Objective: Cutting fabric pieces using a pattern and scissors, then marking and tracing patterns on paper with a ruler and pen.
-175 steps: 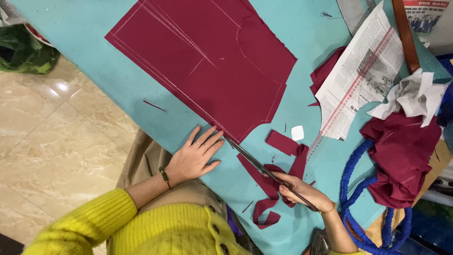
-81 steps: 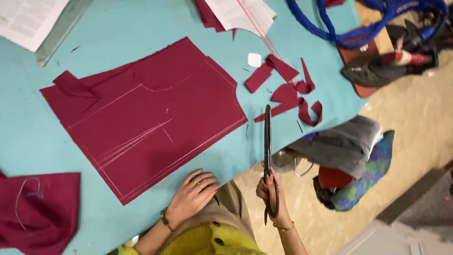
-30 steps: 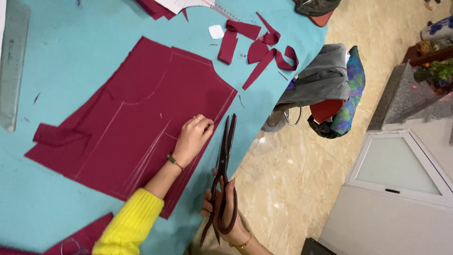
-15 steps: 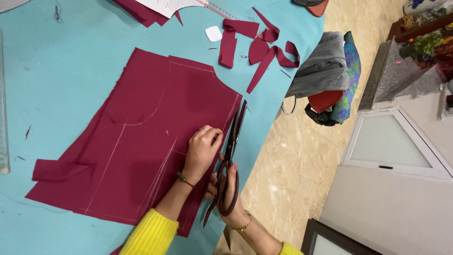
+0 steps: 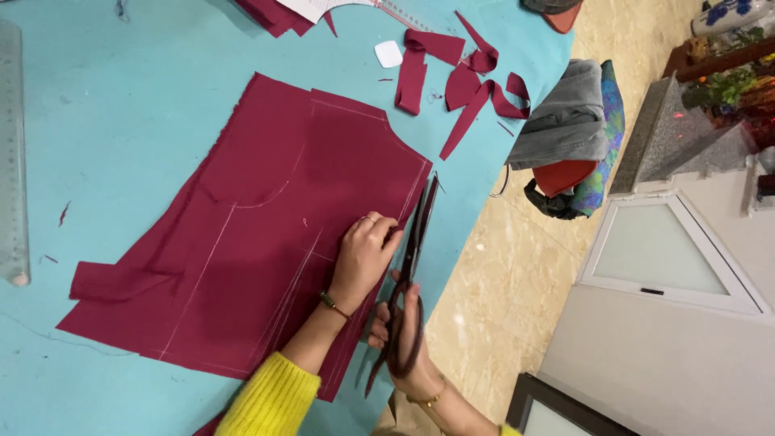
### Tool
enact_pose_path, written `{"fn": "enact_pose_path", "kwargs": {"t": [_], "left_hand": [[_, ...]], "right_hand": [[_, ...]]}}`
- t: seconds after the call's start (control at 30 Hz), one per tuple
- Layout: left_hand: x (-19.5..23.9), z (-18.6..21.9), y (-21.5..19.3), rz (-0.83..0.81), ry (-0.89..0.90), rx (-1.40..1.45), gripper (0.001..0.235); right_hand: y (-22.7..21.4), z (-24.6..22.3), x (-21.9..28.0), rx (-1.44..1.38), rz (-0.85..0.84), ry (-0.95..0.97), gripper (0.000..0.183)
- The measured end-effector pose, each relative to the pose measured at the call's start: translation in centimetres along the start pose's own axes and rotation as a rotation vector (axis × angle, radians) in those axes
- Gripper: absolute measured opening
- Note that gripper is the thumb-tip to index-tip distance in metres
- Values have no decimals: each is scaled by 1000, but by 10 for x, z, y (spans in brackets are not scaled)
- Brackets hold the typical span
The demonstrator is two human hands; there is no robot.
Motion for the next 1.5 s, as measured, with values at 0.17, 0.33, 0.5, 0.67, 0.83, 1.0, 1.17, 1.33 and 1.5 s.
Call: {"fn": "enact_pose_path", "kwargs": {"t": [0.17,0.33,0.5,0.67,0.83,1.0,1.17,1.33,1.5], "left_hand": [[4,7,3,11,141,-196,13],[14,1,13,36,237,-442,24],[12,9,11,133,322,-541,11],[12,3,15,138,323,-589,27],[11,-2,17,88,284,-481,15],[6,-1,12,27,153,-177,9],[2,-6,8,-35,-61,-42,2],[-2,-1,-1,-58,-132,41,5],[-4,0,-4,-59,-194,104,8]], "right_hand": [[-25,-5,16,75,56,-10,79],[-55,5,15,60,-22,-6,81],[-57,2,19,35,-46,23,76],[-56,8,20,-26,-2,93,69],[-49,1,26,45,-12,77,75],[-49,7,19,15,-16,85,73],[-29,4,17,-8,-118,-30,74],[-13,7,8,-79,-151,-32,71],[-1,7,-4,-32,-70,-40,68]]}}
Point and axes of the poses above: each hand's wrist, its own x-axis away from the middle knuckle, its own y-axis out of the palm, z = x × y, the point moved 2 cm from there along -x, towards the middle knuckle, and after that the axes turned 11 degrees about -y, right-handed, at the moved point
